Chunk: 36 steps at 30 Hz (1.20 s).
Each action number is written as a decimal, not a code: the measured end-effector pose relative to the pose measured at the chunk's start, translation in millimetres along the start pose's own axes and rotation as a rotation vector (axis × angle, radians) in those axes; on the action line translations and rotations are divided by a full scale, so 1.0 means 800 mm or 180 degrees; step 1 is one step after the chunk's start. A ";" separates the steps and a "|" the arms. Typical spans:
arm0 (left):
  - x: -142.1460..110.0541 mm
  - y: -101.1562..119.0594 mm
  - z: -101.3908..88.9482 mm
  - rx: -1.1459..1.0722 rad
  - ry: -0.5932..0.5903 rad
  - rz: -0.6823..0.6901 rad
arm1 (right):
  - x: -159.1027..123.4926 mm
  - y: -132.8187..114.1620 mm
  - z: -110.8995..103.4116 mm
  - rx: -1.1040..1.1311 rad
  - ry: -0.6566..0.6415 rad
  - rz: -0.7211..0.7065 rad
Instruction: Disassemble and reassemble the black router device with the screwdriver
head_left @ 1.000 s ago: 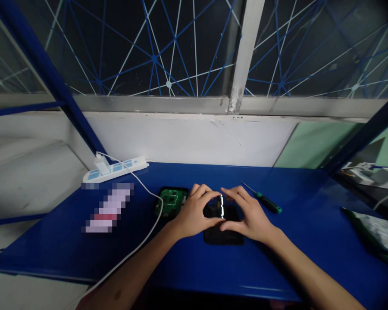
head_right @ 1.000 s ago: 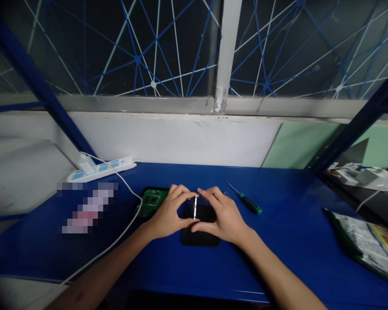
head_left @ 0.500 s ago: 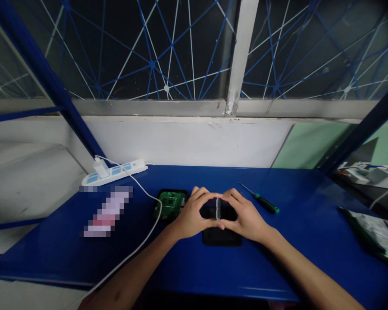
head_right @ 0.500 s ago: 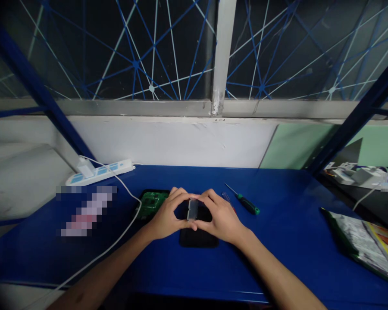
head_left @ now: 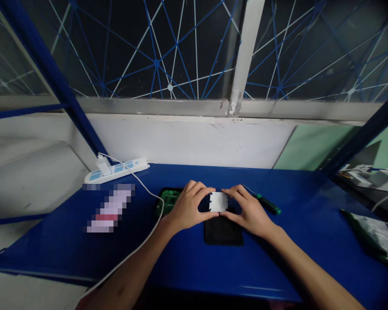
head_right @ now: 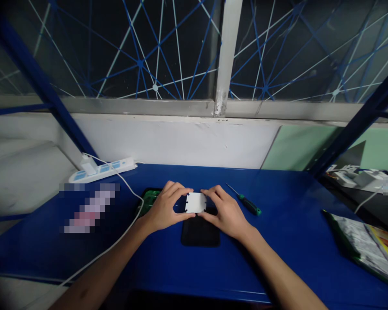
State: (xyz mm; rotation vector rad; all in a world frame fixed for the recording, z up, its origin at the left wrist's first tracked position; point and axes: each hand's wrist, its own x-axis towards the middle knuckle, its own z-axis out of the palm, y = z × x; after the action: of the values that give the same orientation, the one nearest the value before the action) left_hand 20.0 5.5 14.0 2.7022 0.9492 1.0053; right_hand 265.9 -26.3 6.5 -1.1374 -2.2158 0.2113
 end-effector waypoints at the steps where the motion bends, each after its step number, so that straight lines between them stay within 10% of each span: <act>1: -0.001 -0.001 0.001 0.0040 -0.0012 -0.0002 | 0.000 0.001 0.000 -0.0007 -0.0008 0.0003; 36: -0.001 0.002 0.006 0.0430 -0.0194 -0.0189 | -0.002 0.007 -0.003 -0.0098 0.0058 -0.0183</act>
State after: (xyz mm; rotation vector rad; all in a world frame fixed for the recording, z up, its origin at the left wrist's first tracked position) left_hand 23.2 4.6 10.4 2.7761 1.1172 0.8727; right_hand 271.7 -24.1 5.1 -1.0860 -2.2393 0.1426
